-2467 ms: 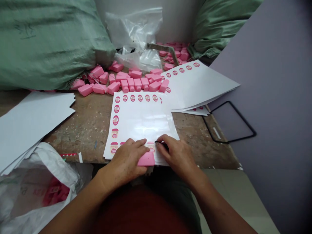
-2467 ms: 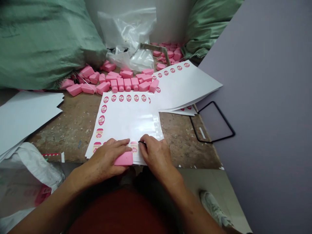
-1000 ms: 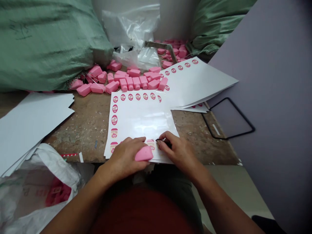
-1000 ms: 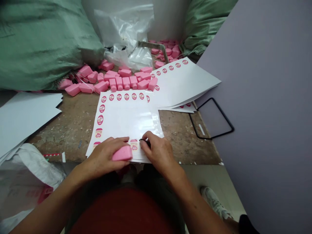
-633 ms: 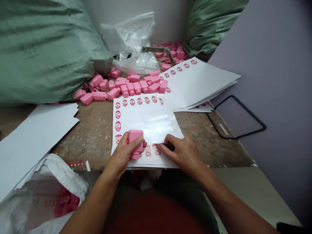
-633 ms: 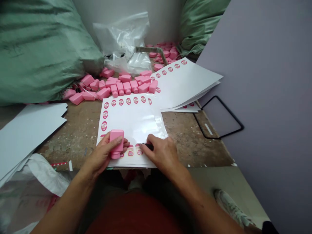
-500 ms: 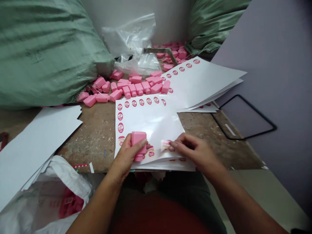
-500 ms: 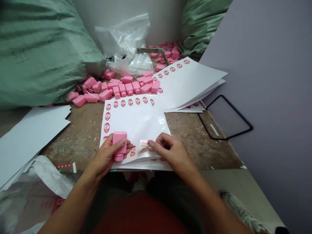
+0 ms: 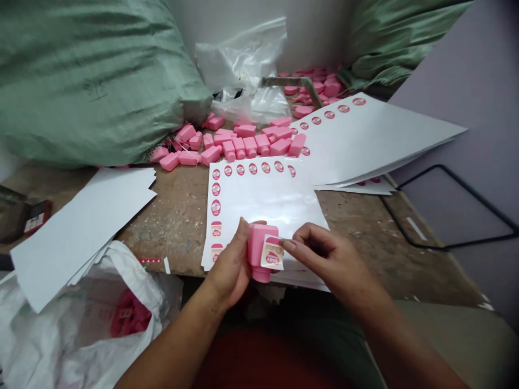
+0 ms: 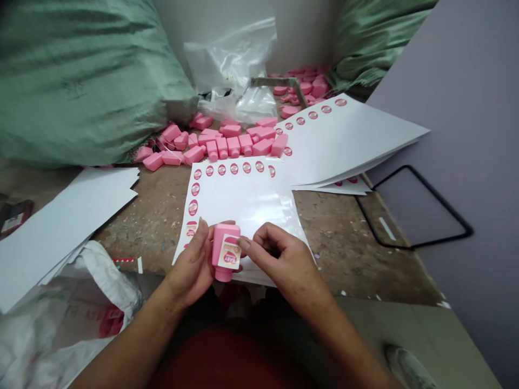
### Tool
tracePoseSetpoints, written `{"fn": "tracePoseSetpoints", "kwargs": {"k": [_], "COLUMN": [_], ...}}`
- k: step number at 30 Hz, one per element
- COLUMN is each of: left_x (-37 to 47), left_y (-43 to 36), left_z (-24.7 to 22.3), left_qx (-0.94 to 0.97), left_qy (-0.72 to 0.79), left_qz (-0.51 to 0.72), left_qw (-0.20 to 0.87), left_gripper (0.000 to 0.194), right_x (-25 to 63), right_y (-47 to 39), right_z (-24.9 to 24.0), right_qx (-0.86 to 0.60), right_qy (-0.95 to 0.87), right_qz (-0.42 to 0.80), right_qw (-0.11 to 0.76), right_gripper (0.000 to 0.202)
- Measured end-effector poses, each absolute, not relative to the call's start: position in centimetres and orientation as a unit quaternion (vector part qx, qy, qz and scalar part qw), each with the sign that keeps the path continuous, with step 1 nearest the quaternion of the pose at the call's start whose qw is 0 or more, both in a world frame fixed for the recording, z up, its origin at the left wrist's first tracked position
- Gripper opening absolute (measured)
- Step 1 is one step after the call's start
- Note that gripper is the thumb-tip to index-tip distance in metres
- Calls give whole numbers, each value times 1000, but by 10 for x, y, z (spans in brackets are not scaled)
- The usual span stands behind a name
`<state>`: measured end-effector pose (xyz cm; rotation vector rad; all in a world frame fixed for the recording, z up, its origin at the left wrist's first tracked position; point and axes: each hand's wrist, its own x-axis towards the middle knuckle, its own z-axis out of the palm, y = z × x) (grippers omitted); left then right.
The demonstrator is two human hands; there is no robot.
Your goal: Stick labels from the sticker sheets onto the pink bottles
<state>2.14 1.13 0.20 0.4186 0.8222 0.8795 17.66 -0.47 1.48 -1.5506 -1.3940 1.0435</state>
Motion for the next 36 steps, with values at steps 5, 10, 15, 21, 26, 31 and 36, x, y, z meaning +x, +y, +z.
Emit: {"fn": "tracePoseSetpoints", "kwargs": {"k": [5,10,15,21,26,31,36], "left_x": [19,21,19,16,15,18,20], "left_y": [10,8,6,3,1,-1,-5], "left_z": [1,0,-1,3,5,5,1], "left_qx": [221,234,241,289,250,231,267], "left_qy": [376,360,353,365,339,340,356], "left_qz": [401,395,399,380,362,380,408], "left_qw": [806,812,811,799,831,829,797], "left_gripper": [61,68,65,42,37,43,47], "right_x": [179,178,179,180,183,187,185], "right_y": [-6,-4,-3,-4,-5,-15,-22], "right_z": [13,9,7,1,2,11,9], "right_qx": [-611,-609,-611,-632,-632,-601,-635], "right_qy": [-564,-566,-574,-614,-625,-608,-631], "right_qz": [406,395,387,304,225,310,258], "right_qw": [379,390,383,361,400,417,364], "right_gripper": [34,33,35,32,26,19,17]}}
